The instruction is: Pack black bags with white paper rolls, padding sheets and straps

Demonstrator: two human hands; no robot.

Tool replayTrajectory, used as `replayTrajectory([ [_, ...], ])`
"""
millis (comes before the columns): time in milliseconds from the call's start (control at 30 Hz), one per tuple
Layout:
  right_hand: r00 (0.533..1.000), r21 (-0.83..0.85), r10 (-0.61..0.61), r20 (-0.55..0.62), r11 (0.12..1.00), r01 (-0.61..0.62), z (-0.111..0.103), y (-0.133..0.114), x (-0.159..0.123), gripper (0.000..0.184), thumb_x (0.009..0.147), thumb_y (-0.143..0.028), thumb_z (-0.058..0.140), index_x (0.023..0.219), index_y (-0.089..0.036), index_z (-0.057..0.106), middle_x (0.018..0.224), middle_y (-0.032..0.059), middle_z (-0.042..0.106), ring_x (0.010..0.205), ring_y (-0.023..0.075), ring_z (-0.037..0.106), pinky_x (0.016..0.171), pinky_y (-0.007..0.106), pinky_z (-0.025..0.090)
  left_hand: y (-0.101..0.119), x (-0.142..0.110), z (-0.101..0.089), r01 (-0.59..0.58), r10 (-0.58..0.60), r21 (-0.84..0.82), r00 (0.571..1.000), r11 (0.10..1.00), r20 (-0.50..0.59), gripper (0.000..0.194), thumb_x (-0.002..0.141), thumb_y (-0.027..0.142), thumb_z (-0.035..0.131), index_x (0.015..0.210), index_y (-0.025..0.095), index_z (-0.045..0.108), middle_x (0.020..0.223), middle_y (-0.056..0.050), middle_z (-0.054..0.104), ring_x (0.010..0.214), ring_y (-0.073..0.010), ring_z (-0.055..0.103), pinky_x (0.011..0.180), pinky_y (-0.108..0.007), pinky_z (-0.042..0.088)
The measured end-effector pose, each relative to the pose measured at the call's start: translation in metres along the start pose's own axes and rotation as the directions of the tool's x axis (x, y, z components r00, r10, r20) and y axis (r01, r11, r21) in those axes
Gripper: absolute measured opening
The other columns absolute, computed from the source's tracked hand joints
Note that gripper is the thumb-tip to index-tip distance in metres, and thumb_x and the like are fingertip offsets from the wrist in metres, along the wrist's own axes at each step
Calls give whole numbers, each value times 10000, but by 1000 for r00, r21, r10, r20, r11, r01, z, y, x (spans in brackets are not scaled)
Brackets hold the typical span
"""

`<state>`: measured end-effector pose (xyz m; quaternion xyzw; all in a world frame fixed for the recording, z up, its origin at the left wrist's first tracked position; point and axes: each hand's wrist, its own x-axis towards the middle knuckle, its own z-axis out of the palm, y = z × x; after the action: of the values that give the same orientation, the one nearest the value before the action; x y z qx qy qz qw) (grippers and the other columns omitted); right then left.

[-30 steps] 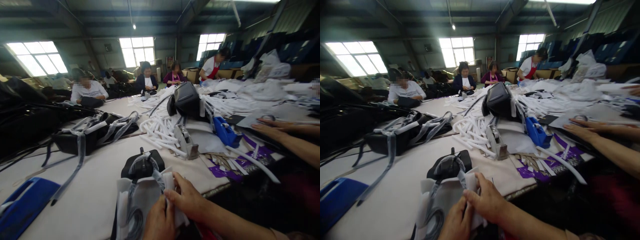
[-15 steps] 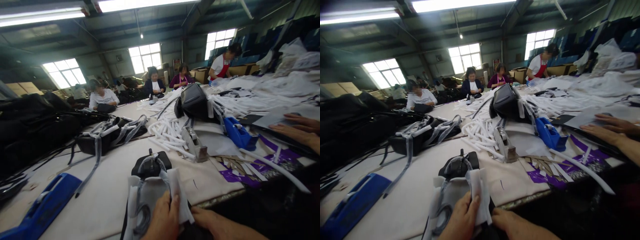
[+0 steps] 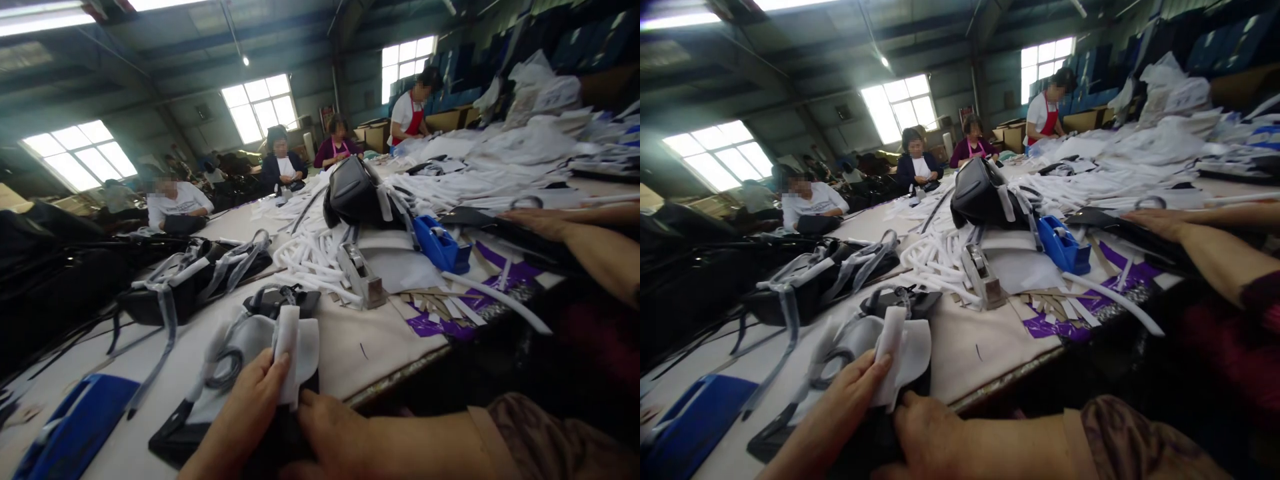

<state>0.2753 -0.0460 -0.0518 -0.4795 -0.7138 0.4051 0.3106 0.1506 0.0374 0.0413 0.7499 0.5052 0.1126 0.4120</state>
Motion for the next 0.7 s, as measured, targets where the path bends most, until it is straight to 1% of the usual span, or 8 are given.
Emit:
replayTrajectory([
  [133,969,-19,-68,238,997,75,-11,11,-5,390,785,-379,685,1074,-119,706,1105,130,689,936,240,663,796,274,521,-25,3,19,23,-22,-13,997,1000,72,462,911,577,405,836,167,605,794,-42,645,767,-224,584,692,-290,465],
  [200,956,17,-119,267,993,118,-26,13,-13,287,830,-343,645,1001,-128,728,1003,92,713,872,202,663,751,237,507,-32,4,21,16,-14,-12,995,1000,95,484,917,587,384,836,166,607,803,-48,643,775,-225,580,703,-293,464],
  [267,983,34,-90,157,996,86,-44,17,-19,229,880,-309,592,978,-159,735,916,47,716,822,164,656,744,216,491,-35,6,16,23,-20,-34,994,999,108,490,915,596,372,844,173,609,826,-52,651,811,-235,589,730,-295,468],
  [333,997,-12,24,-78,1000,-25,-60,30,-21,230,916,-270,534,1003,-181,728,892,33,712,831,153,653,783,227,484,-36,8,9,49,-41,-65,993,997,115,495,899,614,378,852,181,611,844,-55,663,845,-249,599,752,-296,476],
  [400,934,-122,126,-334,977,-175,-74,51,-16,249,926,-232,495,1025,-167,713,918,62,709,885,176,651,835,267,482,-38,11,3,72,-61,-92,992,993,112,493,887,624,393,871,187,620,858,-54,674,879,-260,603,765,-295,480],
  [467,872,-264,152,-466,916,-301,-86,73,-6,262,926,-192,470,1047,-145,698,976,98,698,955,200,638,892,302,474,-41,14,0,77,-66,-107,992,991,103,489,888,622,397,891,189,623,862,-51,678,899,-264,602,771,-295,481],
  [600,870,-593,235,-434,653,-472,-104,96,32,278,964,-182,424,1038,-155,691,1052,116,666,1003,205,615,916,296,467,-45,18,3,67,-58,-92,993,993,106,490,894,615,391,852,180,611,835,-61,669,865,-264,604,767,-311,478],
  [700,859,-721,313,-404,469,-510,-112,100,66,323,970,-145,384,1010,-137,704,1074,156,654,1001,236,613,843,308,489,-45,18,3,65,-53,-106,992,992,115,483,906,603,384,880,180,617,871,-67,688,867,-262,612,777,-314,472],
])
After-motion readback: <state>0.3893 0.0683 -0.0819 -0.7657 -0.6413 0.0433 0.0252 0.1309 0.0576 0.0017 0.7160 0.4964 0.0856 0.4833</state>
